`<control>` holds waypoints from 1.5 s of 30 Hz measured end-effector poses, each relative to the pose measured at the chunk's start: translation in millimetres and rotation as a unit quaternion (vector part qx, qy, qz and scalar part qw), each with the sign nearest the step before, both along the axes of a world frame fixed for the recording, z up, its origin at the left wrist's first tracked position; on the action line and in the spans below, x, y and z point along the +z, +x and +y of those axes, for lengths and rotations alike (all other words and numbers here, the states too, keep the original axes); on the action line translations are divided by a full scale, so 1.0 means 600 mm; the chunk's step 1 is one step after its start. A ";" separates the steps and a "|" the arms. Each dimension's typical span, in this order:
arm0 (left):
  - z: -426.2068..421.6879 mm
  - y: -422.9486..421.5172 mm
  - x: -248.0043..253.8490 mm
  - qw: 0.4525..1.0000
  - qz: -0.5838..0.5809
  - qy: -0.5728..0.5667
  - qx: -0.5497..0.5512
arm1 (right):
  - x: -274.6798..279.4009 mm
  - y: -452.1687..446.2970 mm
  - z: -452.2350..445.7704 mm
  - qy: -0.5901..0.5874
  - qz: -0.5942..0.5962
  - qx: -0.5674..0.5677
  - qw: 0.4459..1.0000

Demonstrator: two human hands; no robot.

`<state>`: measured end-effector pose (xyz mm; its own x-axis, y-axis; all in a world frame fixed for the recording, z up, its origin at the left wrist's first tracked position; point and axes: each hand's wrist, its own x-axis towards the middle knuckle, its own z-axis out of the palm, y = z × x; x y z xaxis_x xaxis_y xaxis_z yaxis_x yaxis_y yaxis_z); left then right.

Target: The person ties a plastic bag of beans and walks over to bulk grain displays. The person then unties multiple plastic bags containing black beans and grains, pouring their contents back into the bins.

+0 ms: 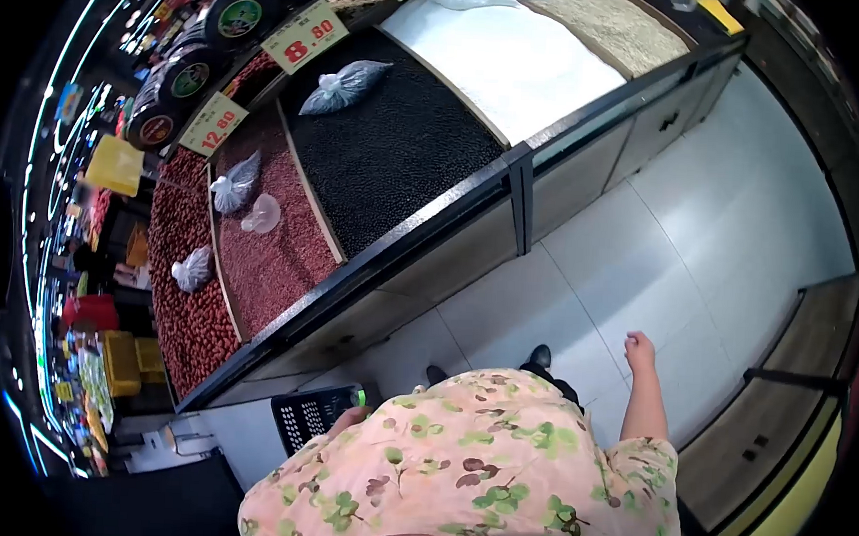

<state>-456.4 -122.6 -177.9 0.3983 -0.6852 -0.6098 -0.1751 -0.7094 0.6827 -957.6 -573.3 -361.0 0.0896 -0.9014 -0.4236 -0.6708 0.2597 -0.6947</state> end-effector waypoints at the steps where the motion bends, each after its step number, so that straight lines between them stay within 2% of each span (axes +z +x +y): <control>1: 0.002 -0.016 -0.057 0.995 -0.042 -0.082 0.029 | -0.002 -0.039 -0.002 0.047 0.030 -0.026 0.998; 2: 0.005 -0.033 -0.114 0.982 -0.089 -0.160 0.050 | -0.060 -0.106 -0.003 0.078 0.060 -0.032 0.995; 3: -0.033 -0.021 -0.171 0.985 -0.011 0.046 0.168 | -0.083 -0.160 -0.012 0.198 0.131 0.006 0.971; 4: -0.073 -0.004 -0.229 0.927 0.083 0.244 0.271 | -0.081 -0.192 -0.003 0.274 0.130 -0.066 0.951; 5: -0.075 0.004 -0.326 0.920 0.044 0.288 0.262 | -0.064 -0.214 0.013 0.287 0.126 -0.080 0.946; 6: -0.093 -0.003 -0.333 0.935 0.004 0.301 0.189 | -0.037 -0.213 0.023 0.318 0.159 -0.118 0.927; 7: -0.122 0.000 -0.334 0.942 -0.039 0.314 0.110 | -0.062 -0.237 0.028 0.323 0.181 -0.082 0.925; 9: -0.168 -0.015 -0.312 0.950 -0.042 0.294 0.093 | -0.126 -0.274 0.023 0.395 0.095 -0.151 0.901; 11: -0.215 -0.028 -0.293 0.953 -0.052 0.294 0.050 | -0.161 -0.256 0.010 0.329 0.098 -0.087 0.935; 14: -0.279 -0.048 -0.298 0.935 0.025 0.326 0.139 | -0.237 -0.216 -0.040 0.241 0.078 0.013 0.967; 15: -0.296 -0.051 -0.323 0.934 0.044 0.319 0.156 | -0.263 -0.203 -0.060 0.212 0.067 0.044 0.974; 17: -0.349 -0.053 -0.319 0.934 0.040 0.322 0.147 | -0.027 -0.045 -0.115 0.250 0.092 0.064 0.962; 18: -0.377 -0.053 -0.318 0.935 0.039 0.324 0.135 | -0.058 -0.042 -0.138 0.230 0.055 0.061 0.970; 20: -0.421 -0.050 -0.343 0.937 0.038 0.338 0.085 | -0.056 -0.011 -0.181 0.185 -0.005 0.073 0.980; 22: -0.464 -0.023 -0.394 0.940 0.001 0.338 0.034 | -0.013 0.017 -0.233 0.173 0.010 0.064 0.983; 24: -0.495 0.002 -0.424 0.939 -0.049 0.333 -0.064 | 0.014 0.018 -0.262 0.154 0.041 0.066 0.985; 27: -0.490 0.028 -0.445 0.983 0.065 0.168 -0.014 | 0.029 -0.019 -0.324 0.159 0.103 0.056 0.980; 29: -0.498 0.054 -0.446 0.986 0.149 0.069 0.029 | 0.039 -0.050 -0.351 0.135 0.109 -0.030 0.984; 31: -0.545 0.052 -0.350 0.993 0.091 0.066 -0.044 | 0.048 -0.064 -0.359 0.136 0.102 -0.098 0.981; 32: -0.584 0.044 -0.255 0.993 0.060 0.064 -0.079 | 0.054 -0.067 -0.363 0.143 0.091 -0.118 0.978; 33: -0.610 0.039 -0.225 0.992 0.057 0.061 -0.090 | 0.062 -0.068 -0.367 0.150 0.081 -0.139 0.975; 37: -0.681 0.031 -0.238 0.989 0.061 0.083 -0.108 | 0.052 -0.076 -0.336 0.188 0.086 -0.166 0.964; 40: -0.720 0.024 -0.255 0.987 0.059 0.098 -0.117 | 0.051 -0.077 -0.327 0.263 0.137 -0.051 0.954; 41: -0.732 0.020 -0.253 0.986 0.058 0.100 -0.123 | 0.070 -0.075 -0.326 0.249 0.144 -0.042 0.957; 43: -0.756 0.005 -0.241 0.983 0.053 0.108 -0.137 | 0.045 -0.092 -0.350 0.248 0.179 0.043 0.951; 44: -0.773 -0.007 -0.239 0.982 0.051 0.111 -0.146 | 0.020 -0.121 -0.367 0.246 0.196 0.080 0.946; 45: -0.797 -0.018 -0.234 0.978 0.046 0.119 -0.165 | -0.063 -0.182 -0.397 0.207 0.226 0.175 0.936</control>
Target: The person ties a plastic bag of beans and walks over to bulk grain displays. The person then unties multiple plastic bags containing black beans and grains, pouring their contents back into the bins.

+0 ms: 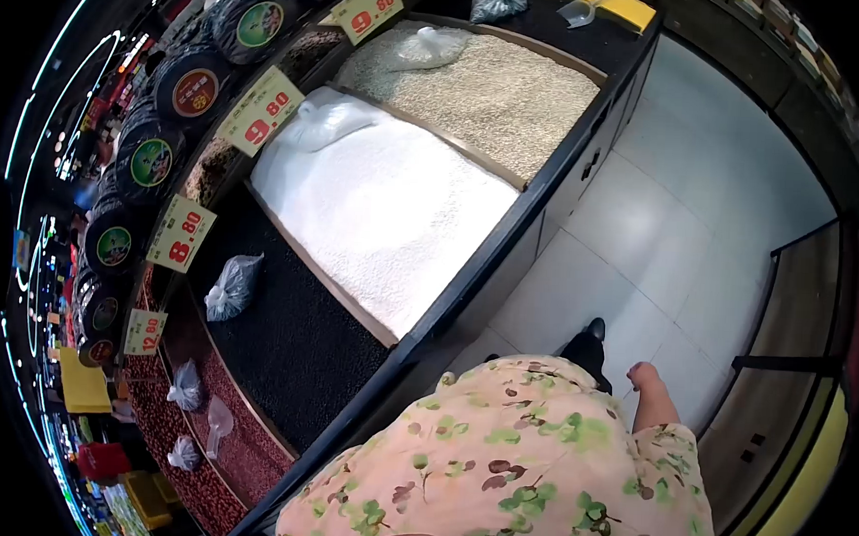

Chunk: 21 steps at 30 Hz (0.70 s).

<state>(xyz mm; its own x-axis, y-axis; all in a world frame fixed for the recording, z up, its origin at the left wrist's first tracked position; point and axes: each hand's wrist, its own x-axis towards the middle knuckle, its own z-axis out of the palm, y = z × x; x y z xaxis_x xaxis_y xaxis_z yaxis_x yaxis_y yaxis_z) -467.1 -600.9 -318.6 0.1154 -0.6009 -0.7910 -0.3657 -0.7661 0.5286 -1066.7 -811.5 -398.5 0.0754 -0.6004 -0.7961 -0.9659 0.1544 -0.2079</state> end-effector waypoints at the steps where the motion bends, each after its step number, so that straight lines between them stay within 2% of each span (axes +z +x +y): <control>1: -0.016 -0.012 0.000 1.000 -0.004 0.005 -0.009 | 0.002 -0.001 -0.051 -0.019 0.025 0.057 0.998; 2: -0.039 -0.031 -0.002 1.000 -0.007 0.009 -0.016 | 0.005 -0.001 -0.102 -0.040 0.051 0.113 0.991; 3: -0.059 -0.048 -0.006 1.000 -0.014 0.012 -0.025 | 0.038 0.025 -0.141 -0.071 0.043 -0.073 0.994; 4: -0.079 -0.065 -0.011 0.999 -0.022 0.015 -0.031 | -0.005 0.009 -0.177 -0.134 -0.003 -0.043 0.990; 7: -0.143 -0.119 -0.019 0.997 -0.056 0.029 -0.041 | 0.020 0.026 -0.301 -0.180 -0.057 0.015 0.982; 10: -0.225 -0.184 -0.011 0.994 -0.088 0.043 -0.058 | 0.039 0.020 -0.407 -0.183 -0.082 -0.024 0.979; 11: -0.254 -0.204 -0.008 0.992 -0.096 0.047 -0.069 | 0.071 0.008 -0.430 -0.205 -0.103 -0.026 0.973; 14: -0.338 -0.272 0.004 0.987 -0.110 0.055 -0.099 | 0.090 -0.070 -0.470 -0.223 -0.130 -0.068 0.964; 17: -0.414 -0.333 0.015 0.985 -0.116 0.050 -0.121 | 0.081 -0.178 -0.478 -0.216 -0.093 -0.082 0.969; 21: -0.497 -0.385 0.028 0.981 -0.124 0.039 -0.142 | 0.018 -0.331 -0.448 -0.123 0.053 -0.156 0.979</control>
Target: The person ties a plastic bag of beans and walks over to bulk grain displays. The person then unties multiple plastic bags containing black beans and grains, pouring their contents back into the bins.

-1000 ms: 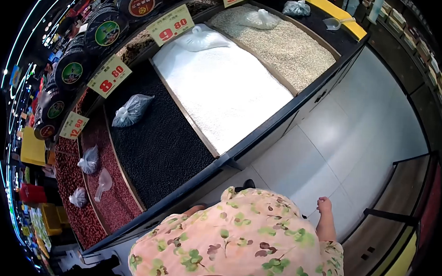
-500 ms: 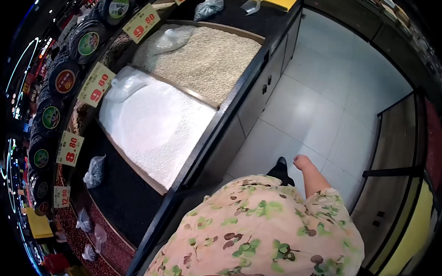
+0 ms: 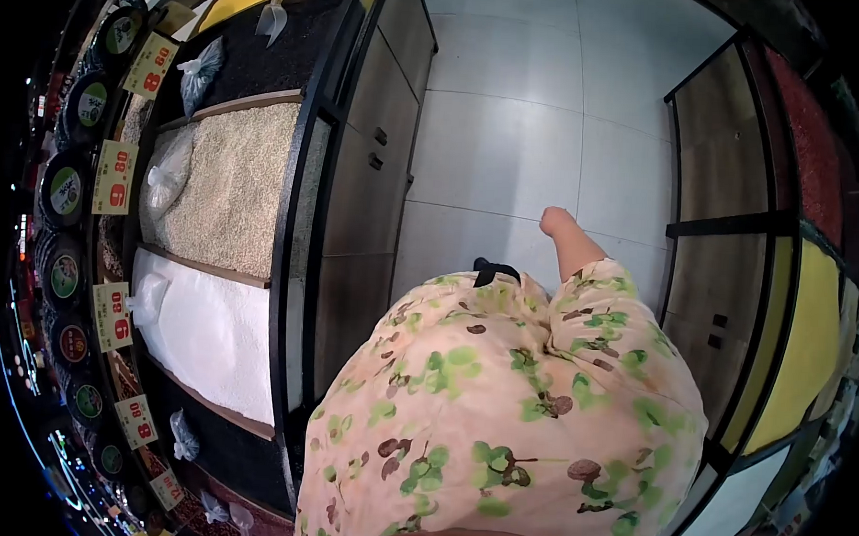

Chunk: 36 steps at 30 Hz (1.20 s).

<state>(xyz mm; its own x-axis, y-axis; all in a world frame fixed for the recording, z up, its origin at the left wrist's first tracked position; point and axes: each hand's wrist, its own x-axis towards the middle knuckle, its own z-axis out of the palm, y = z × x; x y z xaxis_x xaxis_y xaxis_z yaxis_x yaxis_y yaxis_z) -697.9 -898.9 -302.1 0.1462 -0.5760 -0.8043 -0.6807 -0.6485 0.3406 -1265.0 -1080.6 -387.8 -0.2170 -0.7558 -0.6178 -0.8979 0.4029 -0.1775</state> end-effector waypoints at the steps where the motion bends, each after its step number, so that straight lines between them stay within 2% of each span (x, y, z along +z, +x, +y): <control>1: -0.019 -0.009 0.001 1.000 -0.002 -0.003 -0.007 | -0.014 -0.026 0.014 0.000 0.017 -0.010 1.000; 2: -0.038 -0.018 0.003 1.000 -0.001 -0.007 -0.013 | -0.026 -0.045 0.027 0.000 0.034 -0.020 0.999; 5: -0.079 -0.035 0.003 1.000 -0.002 -0.011 -0.024 | -0.029 -0.060 0.061 0.025 -0.024 -0.068 0.997; 8: -0.114 -0.039 -0.008 1.000 0.000 -0.012 -0.026 | -0.058 -0.049 0.074 0.070 -0.045 -0.040 0.996; 13: -0.199 -0.025 -0.049 0.999 0.009 -0.007 -0.049 | -0.009 0.011 0.002 0.065 -0.138 -0.118 0.981; 15: -0.253 -0.028 -0.073 0.998 0.018 -0.001 -0.065 | -0.012 0.001 -0.038 0.003 -0.119 -0.088 0.989; 19: -0.365 -0.022 -0.098 0.997 0.021 0.007 -0.068 | 0.066 -0.018 -0.135 -0.040 -0.043 -0.103 0.993; 23: -0.483 -0.029 -0.107 0.997 0.029 0.003 -0.076 | 0.096 -0.017 -0.202 -0.055 -0.023 -0.179 0.982; 26: -0.551 -0.035 -0.108 0.996 0.049 -0.012 -0.075 | 0.074 -0.001 -0.228 -0.033 -0.026 -0.139 0.989; 29: -0.574 -0.028 -0.104 0.996 0.067 -0.030 -0.045 | 0.062 0.013 -0.253 0.006 -0.028 -0.036 0.999; 33: -0.552 -0.013 -0.096 0.996 0.069 -0.042 0.037 | 0.054 -0.003 -0.346 0.082 -0.018 0.034 0.996; 36: -0.503 -0.014 -0.095 0.991 0.052 -0.035 0.116 | 0.024 -0.027 -0.457 0.080 0.020 0.117 0.990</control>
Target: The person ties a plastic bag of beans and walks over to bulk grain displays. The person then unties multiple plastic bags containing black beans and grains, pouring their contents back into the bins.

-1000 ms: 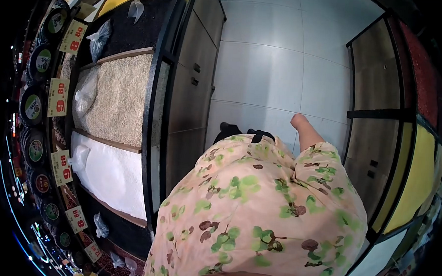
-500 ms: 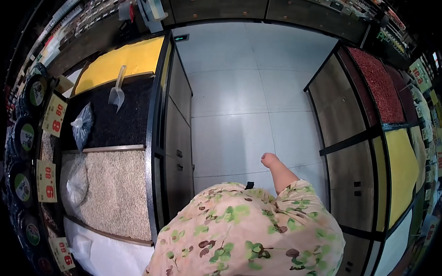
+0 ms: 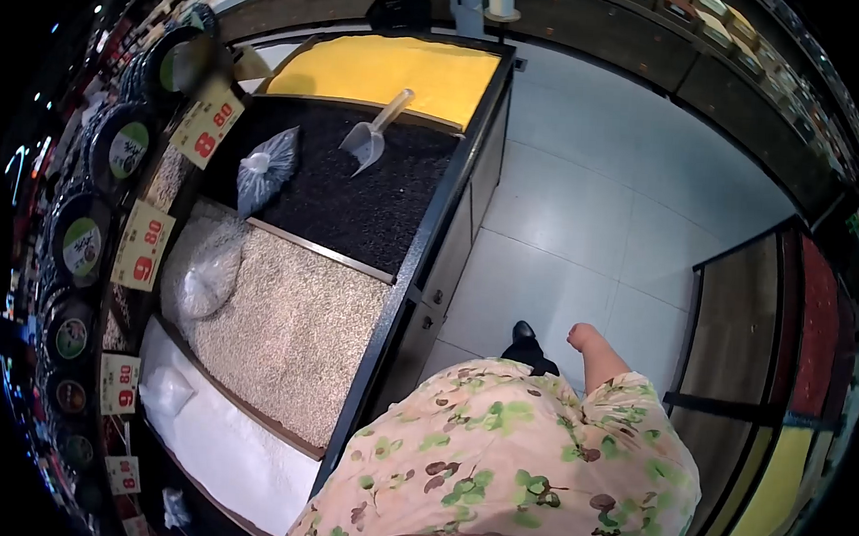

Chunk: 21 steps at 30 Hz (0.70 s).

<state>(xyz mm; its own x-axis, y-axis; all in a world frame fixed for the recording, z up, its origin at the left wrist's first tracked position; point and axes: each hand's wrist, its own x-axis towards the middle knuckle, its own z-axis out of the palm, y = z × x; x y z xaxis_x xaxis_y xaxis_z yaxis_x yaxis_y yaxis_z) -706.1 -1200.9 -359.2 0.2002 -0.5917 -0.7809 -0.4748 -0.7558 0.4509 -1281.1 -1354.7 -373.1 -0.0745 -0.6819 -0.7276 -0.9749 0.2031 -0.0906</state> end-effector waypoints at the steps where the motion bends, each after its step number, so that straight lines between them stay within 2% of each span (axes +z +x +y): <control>1: 0.021 -0.003 -0.003 1.000 -0.009 0.009 0.027 | 0.003 0.007 -0.039 -0.014 -0.024 -0.020 0.999; 3: 0.068 -0.018 -0.007 0.995 -0.029 0.031 0.086 | 0.010 0.014 -0.114 -0.039 -0.074 -0.062 0.995; 9: 0.189 -0.154 -0.026 0.954 -0.094 0.105 0.265 | -0.006 0.034 -0.363 -0.071 -0.153 0.092 0.981; 13: 0.243 -0.261 -0.059 0.921 -0.118 0.121 0.352 | -0.019 0.000 -0.511 -0.061 -0.200 0.022 0.978; 16: 0.218 -0.318 -0.047 0.916 -0.109 0.049 0.383 | -0.010 -0.042 -0.581 -0.031 -0.203 -0.020 0.978; 18: 0.165 -0.350 -0.081 0.900 -0.173 0.235 0.323 | -0.027 -0.076 -0.609 0.028 -0.186 -0.057 0.980; 19: 0.138 -0.365 -0.093 0.912 -0.181 0.254 0.265 | -0.033 -0.089 -0.612 0.045 -0.169 -0.052 0.983; 20: 0.052 -0.393 -0.013 0.912 -0.170 0.244 0.282 | -0.036 -0.100 -0.616 0.061 -0.149 -0.050 0.986; 21: 0.032 -0.410 -0.044 0.904 -0.242 0.188 0.299 | -0.033 -0.105 -0.620 0.071 -0.154 -0.013 0.985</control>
<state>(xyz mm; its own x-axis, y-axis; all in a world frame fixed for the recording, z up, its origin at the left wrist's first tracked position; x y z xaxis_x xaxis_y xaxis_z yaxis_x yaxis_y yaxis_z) -952.4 -1181.9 -385.4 0.7680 0.0252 -0.6399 -0.0028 -0.9991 -0.0427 -1344.0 -1727.0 -392.7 0.1490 -0.5723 -0.8064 -0.9003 0.2588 -0.3500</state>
